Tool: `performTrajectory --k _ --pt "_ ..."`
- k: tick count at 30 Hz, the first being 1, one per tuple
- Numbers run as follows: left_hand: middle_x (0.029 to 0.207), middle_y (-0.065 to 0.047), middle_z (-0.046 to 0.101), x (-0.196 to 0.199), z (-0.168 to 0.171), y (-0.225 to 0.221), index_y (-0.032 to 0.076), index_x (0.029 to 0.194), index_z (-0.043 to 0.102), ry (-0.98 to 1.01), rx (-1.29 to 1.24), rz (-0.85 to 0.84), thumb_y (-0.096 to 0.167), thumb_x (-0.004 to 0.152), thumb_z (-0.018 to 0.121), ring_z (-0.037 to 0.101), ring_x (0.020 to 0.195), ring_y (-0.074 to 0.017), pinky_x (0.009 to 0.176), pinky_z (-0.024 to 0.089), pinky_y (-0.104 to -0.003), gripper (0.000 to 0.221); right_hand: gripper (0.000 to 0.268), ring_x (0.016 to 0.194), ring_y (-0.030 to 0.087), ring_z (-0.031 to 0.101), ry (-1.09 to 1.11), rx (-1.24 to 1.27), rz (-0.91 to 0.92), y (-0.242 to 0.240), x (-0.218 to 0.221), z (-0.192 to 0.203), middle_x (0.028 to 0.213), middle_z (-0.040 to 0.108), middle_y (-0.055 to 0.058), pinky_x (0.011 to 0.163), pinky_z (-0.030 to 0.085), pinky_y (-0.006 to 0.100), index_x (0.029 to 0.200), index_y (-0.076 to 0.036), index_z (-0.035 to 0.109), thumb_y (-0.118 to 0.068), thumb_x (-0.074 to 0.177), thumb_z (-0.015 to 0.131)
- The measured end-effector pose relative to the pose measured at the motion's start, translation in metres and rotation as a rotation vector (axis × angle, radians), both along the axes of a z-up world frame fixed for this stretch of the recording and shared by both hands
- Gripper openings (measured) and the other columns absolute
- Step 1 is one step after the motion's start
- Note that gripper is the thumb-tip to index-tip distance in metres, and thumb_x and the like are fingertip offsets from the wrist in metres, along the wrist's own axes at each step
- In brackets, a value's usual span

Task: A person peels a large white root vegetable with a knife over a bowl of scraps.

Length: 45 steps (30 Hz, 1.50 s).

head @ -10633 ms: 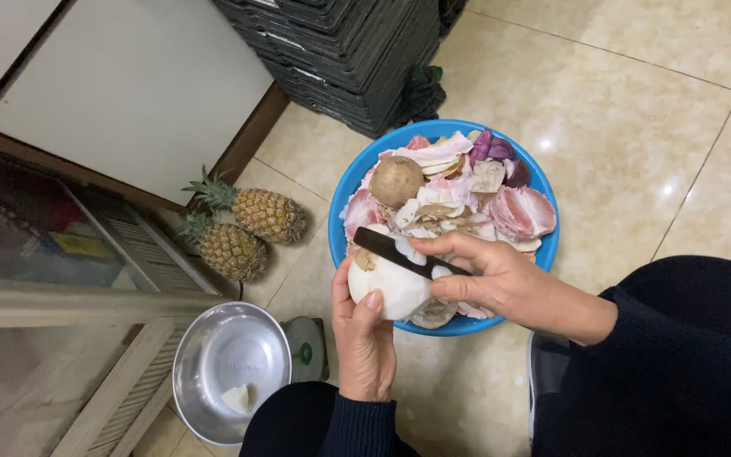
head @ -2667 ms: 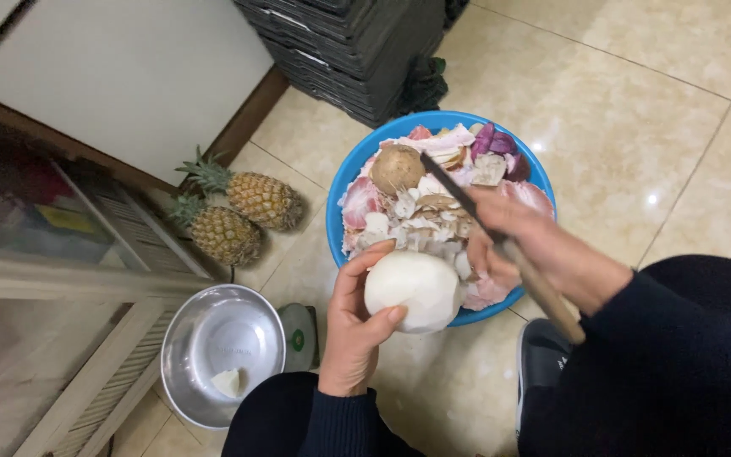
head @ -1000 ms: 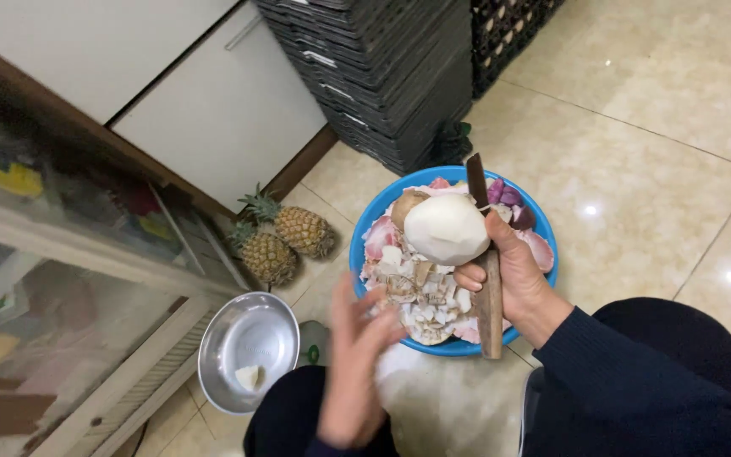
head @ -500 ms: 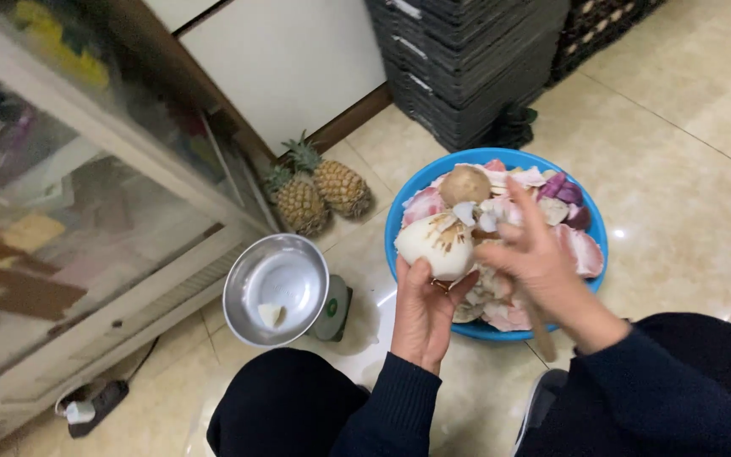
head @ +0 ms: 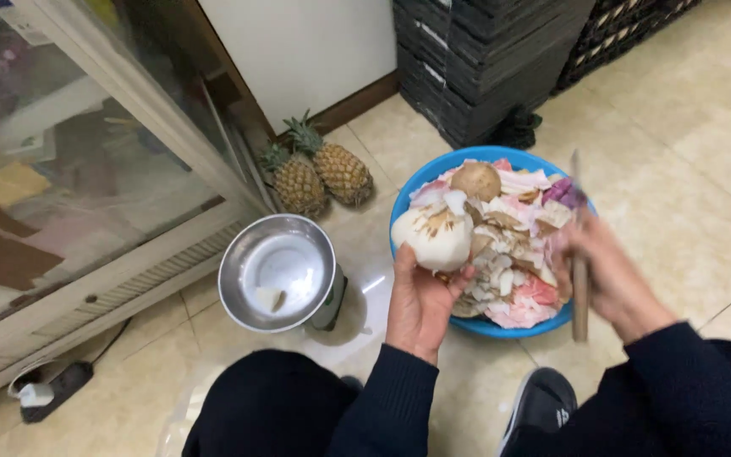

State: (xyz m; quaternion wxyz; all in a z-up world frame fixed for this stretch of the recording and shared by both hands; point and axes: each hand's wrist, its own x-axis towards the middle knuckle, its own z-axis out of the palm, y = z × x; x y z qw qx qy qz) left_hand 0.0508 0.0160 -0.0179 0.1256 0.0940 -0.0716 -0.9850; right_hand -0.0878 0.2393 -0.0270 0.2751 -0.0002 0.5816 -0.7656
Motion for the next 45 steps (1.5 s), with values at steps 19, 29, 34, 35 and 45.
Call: performTrajectory --k 19,29,34,35,45 --pt "0.142 -0.014 0.052 0.002 0.025 0.012 0.016 0.153 0.035 -0.149 -0.299 0.055 0.034 0.069 0.085 0.058 0.121 -0.0280 0.097 0.051 -0.038 0.099 0.087 0.093 0.014 0.071 0.500 0.508 0.488 -0.057 0.070 0.099 0.116 0.081 0.008 0.083 0.053 0.026 0.158 -0.017 0.046 -0.013 0.077 0.075" --pt "0.149 -0.014 0.049 -0.007 0.029 0.021 0.017 0.155 0.031 -0.208 -0.345 0.070 0.039 0.062 0.087 0.055 0.131 -0.0304 0.106 0.048 -0.042 0.111 0.084 0.132 0.021 0.065 0.707 0.521 0.533 -0.050 0.054 0.088 0.151 0.064 0.006 0.100 0.051 0.033 0.153 -0.015 0.048 -0.033 0.076 0.077" --pt "0.146 -0.015 0.051 -0.010 0.031 0.025 0.016 0.155 0.030 -0.234 -0.369 0.090 0.044 0.062 0.086 0.057 0.129 -0.0299 0.106 0.048 -0.041 0.112 0.081 0.126 0.019 0.069 0.779 0.496 0.505 -0.049 0.052 0.078 0.152 0.061 0.005 0.097 0.054 0.030 0.150 -0.011 0.050 -0.031 0.077 0.079" --pt "0.146 -0.015 0.051 -0.011 0.030 0.028 0.016 0.155 0.030 -0.233 -0.372 0.085 0.044 0.062 0.086 0.057 0.129 -0.0299 0.106 0.048 -0.041 0.112 0.081 0.126 0.019 0.069 0.778 0.496 0.500 -0.052 0.053 0.081 0.152 0.061 0.005 0.097 0.054 0.030 0.150 -0.011 0.050 -0.031 0.077 0.079" --pt "0.146 -0.016 0.053 -0.012 0.026 0.030 0.016 0.154 0.033 -0.255 -0.366 0.105 0.036 0.060 0.088 0.057 0.126 -0.0316 0.103 0.047 -0.044 0.111 0.068 0.106 0.013 0.073 0.666 0.432 0.416 -0.050 0.053 0.071 0.138 0.072 0.004 0.085 0.057 0.026 0.144 -0.010 0.057 -0.023 0.081 0.079"
